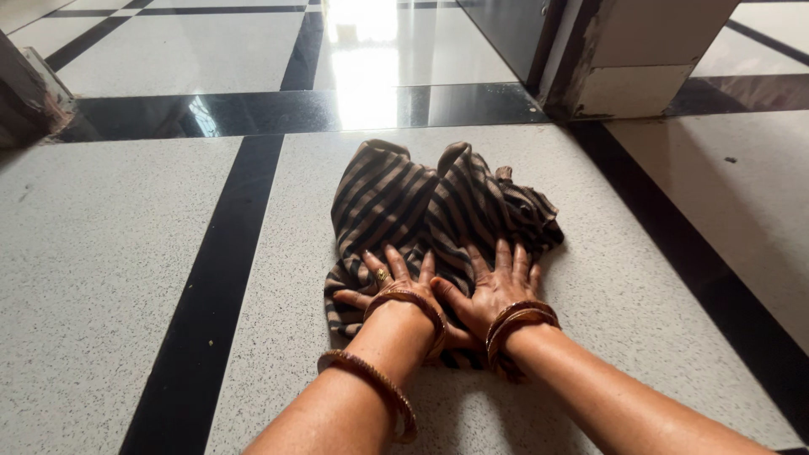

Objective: The person folds a striped cloth by hand while sitting on a tiled floor, smoothing the fabric and bringing the edges together.

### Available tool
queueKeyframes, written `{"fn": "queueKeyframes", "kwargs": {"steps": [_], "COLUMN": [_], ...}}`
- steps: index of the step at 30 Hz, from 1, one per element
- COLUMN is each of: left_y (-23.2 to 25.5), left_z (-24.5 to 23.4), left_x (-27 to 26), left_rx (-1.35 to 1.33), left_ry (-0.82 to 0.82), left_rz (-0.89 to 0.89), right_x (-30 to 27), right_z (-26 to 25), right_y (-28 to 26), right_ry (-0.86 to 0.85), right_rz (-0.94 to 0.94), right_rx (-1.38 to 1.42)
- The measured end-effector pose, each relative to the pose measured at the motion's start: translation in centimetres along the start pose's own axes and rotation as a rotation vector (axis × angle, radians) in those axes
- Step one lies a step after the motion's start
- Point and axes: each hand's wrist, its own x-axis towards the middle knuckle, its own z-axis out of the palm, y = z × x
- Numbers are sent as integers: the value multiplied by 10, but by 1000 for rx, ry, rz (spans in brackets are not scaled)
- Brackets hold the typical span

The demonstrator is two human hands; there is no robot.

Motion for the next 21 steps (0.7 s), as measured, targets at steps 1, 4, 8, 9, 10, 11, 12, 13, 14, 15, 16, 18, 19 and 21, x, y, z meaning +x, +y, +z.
{"fn": "queueKeyframes", "kwargs": {"steps": [1, 4, 8, 9, 10, 11, 12, 13, 14, 15, 16, 18, 19, 21], "left_y": [0, 1, -1, -1, -1, -1, -1, -1, -2, -2, -3, -4, -4, -5], "left_z": [-2, -8, -14, -16, -18, -20, -22, -25, -28, -30, -31, -34, -36, -39], "left_x": [2, 11, 25, 28, 30, 33, 35, 38, 40, 43, 46, 52, 56, 64], "left_rx": [0, 7, 3, 24, 24, 11, -1, -3, 9, 21, 20, 25, 26, 35], "left_ry": [-2, -1, 26, 45, 41, 57, 72, 71, 73, 76, 76, 109, 110, 109], "left_rz": [-2, -12, 0, 9, 7, -2, -12, -12, -7, -2, -2, 3, 2, 5], "right_x": [3, 11, 21, 25, 27, 30, 34, 37, 40, 44, 47, 55, 59, 67], "right_z": [0, -1, -6, -8, -9, -11, -11, -12, -13, -14, -15, -16, -17, -18], "right_y": [0, -1, -5, -6, -7, -8, -10, -10, -12, -13, -14, -15, -16, -17], "right_ry": [4, 57, 42, 60, 78, 76, 84, 93, 92, 86, 81, 80, 79, 66], "right_rz": [-1, -19, -10, -10, -10, -10, -4, 2, 2, 10, 18, 13, 9, 14], "right_rx": [2, 30, 52, 60, 69, 68, 79, 88, 86, 95, 104, 95, 88, 78]}}
